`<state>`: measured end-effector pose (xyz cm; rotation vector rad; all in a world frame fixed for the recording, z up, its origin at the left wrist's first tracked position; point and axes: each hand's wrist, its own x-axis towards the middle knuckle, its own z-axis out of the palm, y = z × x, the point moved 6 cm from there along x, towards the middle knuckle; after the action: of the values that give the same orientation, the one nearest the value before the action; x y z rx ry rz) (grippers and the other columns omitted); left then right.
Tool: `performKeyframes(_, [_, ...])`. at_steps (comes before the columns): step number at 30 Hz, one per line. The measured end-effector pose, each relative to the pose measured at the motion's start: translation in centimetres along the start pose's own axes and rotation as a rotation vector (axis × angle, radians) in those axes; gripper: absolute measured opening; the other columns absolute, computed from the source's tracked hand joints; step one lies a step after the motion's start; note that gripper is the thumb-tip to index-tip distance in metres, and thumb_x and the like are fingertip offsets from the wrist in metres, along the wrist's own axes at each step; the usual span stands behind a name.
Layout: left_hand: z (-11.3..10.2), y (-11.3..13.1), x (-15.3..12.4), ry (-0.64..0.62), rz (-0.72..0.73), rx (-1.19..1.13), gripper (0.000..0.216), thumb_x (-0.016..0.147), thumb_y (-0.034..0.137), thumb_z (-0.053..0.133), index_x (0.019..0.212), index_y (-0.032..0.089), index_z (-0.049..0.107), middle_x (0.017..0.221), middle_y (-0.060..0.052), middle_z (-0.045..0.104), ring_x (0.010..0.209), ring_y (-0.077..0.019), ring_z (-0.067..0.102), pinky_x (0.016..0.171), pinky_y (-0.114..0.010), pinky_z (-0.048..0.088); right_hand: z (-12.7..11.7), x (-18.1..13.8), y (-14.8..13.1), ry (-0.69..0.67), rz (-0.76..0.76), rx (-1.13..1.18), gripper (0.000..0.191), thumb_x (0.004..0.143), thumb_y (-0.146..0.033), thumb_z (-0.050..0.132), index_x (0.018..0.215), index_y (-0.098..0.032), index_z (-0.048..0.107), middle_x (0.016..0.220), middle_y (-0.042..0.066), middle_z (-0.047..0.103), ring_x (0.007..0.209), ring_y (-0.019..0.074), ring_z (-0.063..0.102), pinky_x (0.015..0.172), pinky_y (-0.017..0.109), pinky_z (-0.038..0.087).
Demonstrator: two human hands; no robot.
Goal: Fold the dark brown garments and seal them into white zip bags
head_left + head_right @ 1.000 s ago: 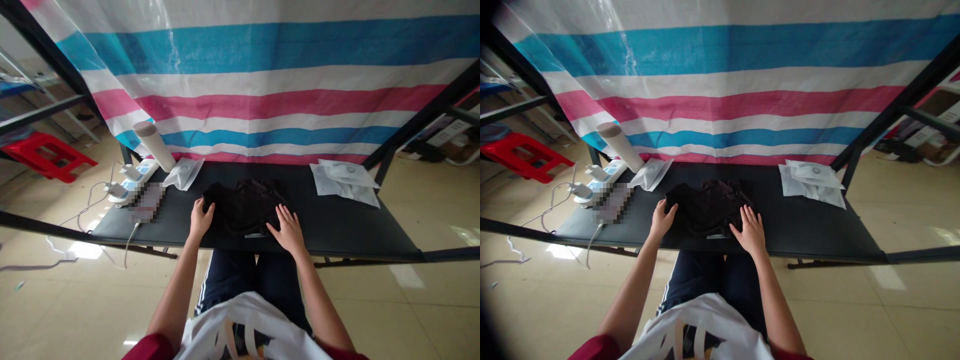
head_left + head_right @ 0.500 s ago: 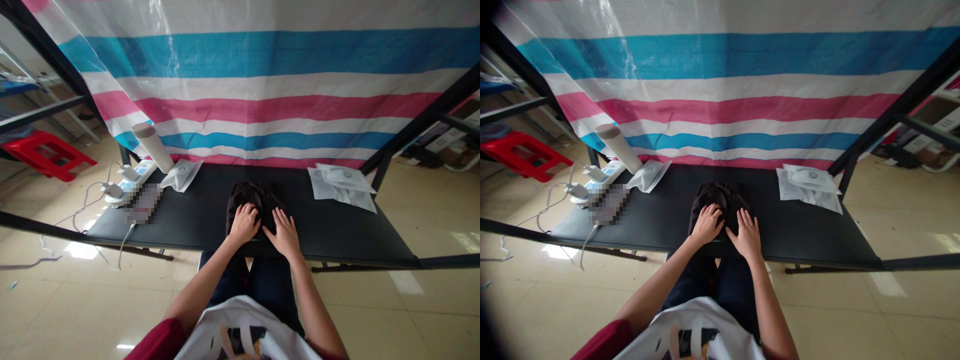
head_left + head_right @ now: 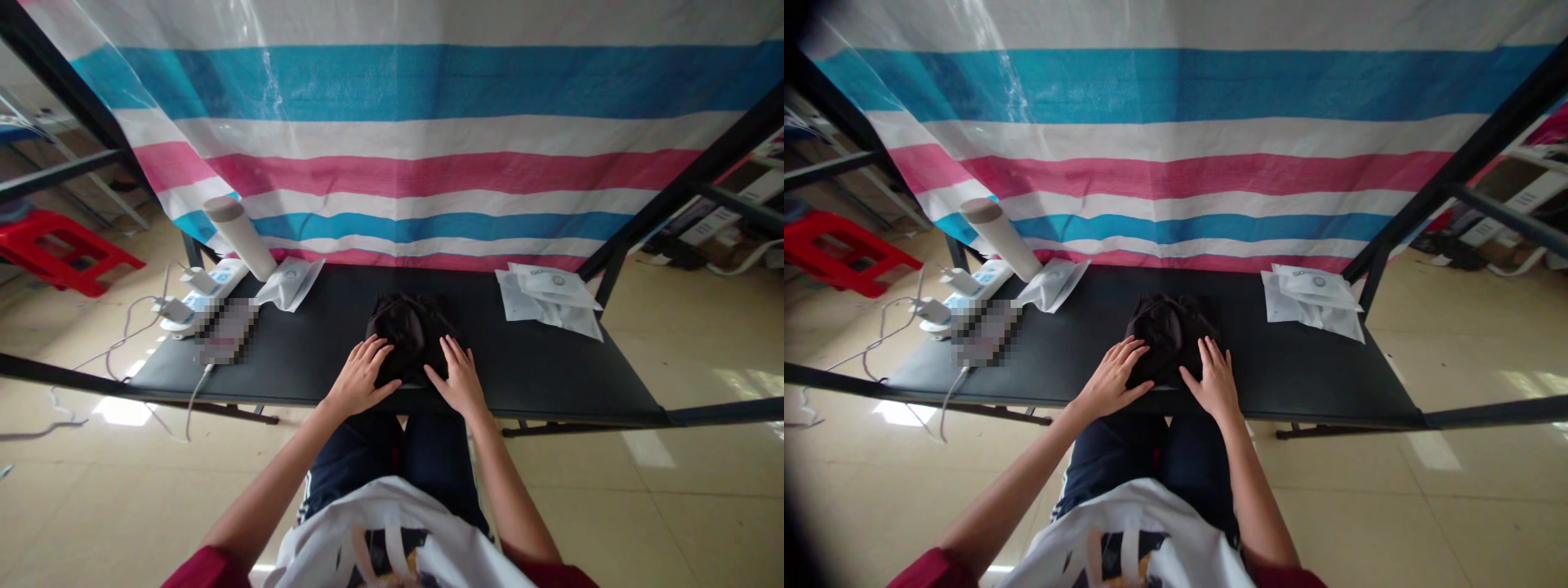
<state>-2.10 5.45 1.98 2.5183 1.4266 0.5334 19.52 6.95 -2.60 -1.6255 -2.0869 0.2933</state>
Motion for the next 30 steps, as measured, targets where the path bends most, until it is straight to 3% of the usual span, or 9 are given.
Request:
performKeyframes(6, [1.3,-1.6,-5.4,-0.128,-0.011,0.073,0.076,0.085,0.053,0.058,0.150,0.019,0.035,0.158,-0.012,0.032,0.148,-0.0315,0.023,0.120,-0.053,0.022,-1.2,-4.0,-0.5,-0.111,-0.147,0.058,0.071,0.088,-0.051,0.055,0.149,-0.020,0.037,0.152,0.012,0.043,0.144,0.0291,0.035,0.119,0.055,0.025])
performKeyframes(9, [1.4,-1.5,-7.4,-0.168,-0.023,0.064,0.076,0.080,0.032,0.062,0.150,0.022,0.035,0.159,-0.009,0.032,0.149,-0.0293,0.024,0.121,-0.052,0.020,-1.5,-6.9,-0.7,-0.204,-0.206,-0.001,0.083,0.077,-0.039,0.068,0.151,-0.021,0.034,0.156,0.011,0.037,0.145,0.0302,0.031,0.120,0.057,0.021])
performKeyframes(12, [1.1,-1.6,-8.6,-0.227,-0.027,-0.011,0.079,0.074,0.015,0.058,0.150,0.026,0.036,0.158,-0.006,0.034,0.148,-0.0267,0.027,0.121,-0.052,0.020,-2.0,-8.8,-0.7,-0.288,-0.213,-0.007,0.087,0.071,-0.019,0.066,0.152,-0.026,0.034,0.159,0.007,0.031,0.147,0.0276,0.029,0.120,0.057,0.020])
performKeyframes(17, [-0.2,-2.5,-8.5,-0.240,-0.041,-0.228,0.061,0.080,0.017,0.053,0.140,0.029,0.050,0.148,-0.006,0.050,0.140,-0.0261,0.041,0.118,-0.052,0.027,-3.2,-8.7,0.0,-0.376,-0.140,0.174,0.058,0.071,-0.013,0.061,0.126,-0.032,0.065,0.151,0.004,0.045,0.142,0.0286,0.038,0.118,0.060,0.021])
performKeyframes(19, [-0.7,-3.1,-7.8,-0.165,-0.096,-0.297,0.046,0.086,0.023,0.051,0.131,0.026,0.058,0.136,-0.008,0.061,0.130,-0.0266,0.053,0.113,-0.048,0.035,-3.8,-7.8,0.5,-0.330,-0.082,0.305,0.039,0.075,-0.015,0.060,0.108,-0.028,0.074,0.135,0.006,0.062,0.134,0.0296,0.049,0.116,0.059,0.025])
performKeyframes(22, [-0.9,-4.0,-6.5,-0.037,-0.229,-0.351,0.028,0.093,0.035,0.046,0.102,0.021,0.068,0.104,-0.009,0.073,0.101,-0.0250,0.067,0.093,-0.037,0.048,-4.5,-6.0,1.4,-0.150,0.058,0.508,0.020,0.082,-0.029,0.062,0.096,-0.023,0.076,0.106,0.007,0.075,0.109,0.0289,0.066,0.103,0.049,0.045])
performKeyframes(24, [-0.6,-4.6,-5.7,0.015,-0.320,-0.375,0.032,0.095,0.041,0.042,0.085,0.020,0.065,0.082,-0.005,0.070,0.081,-0.0215,0.066,0.076,-0.030,0.049,-4.6,-4.7,2.0,-0.005,0.164,0.590,0.026,0.085,-0.039,0.061,0.098,-0.021,0.074,0.095,0.007,0.075,0.090,0.0253,0.070,0.083,0.038,0.053])
performKeyframes(26, [-0.4,-5.3,-4.7,0.058,-0.400,-0.378,0.035,0.095,0.045,0.041,0.078,0.020,0.059,0.068,-0.001,0.063,0.068,-0.0184,0.062,0.063,-0.027,0.043,-4.2,-3.2,2.4,0.107,0.229,0.615,0.033,0.086,-0.045,0.060,0.100,-0.018,0.072,0.086,0.007,0.074,0.072,0.0206,0.066,0.065,0.030,0.052])
performKeyframes(30, [-0.4,-7.0,-2.8,0.142,-0.529,-0.305,0.032,0.091,0.048,0.047,0.078,0.021,0.055,0.065,0.001,0.059,0.060,-0.0164,0.057,0.057,-0.025,0.038,-3.2,0.3,2.4,0.219,0.227,0.582,0.038,0.085,-0.049,0.058,0.099,-0.015,0.071,0.081,0.007,0.072,0.064,0.0176,0.062,0.059,0.027,0.047])
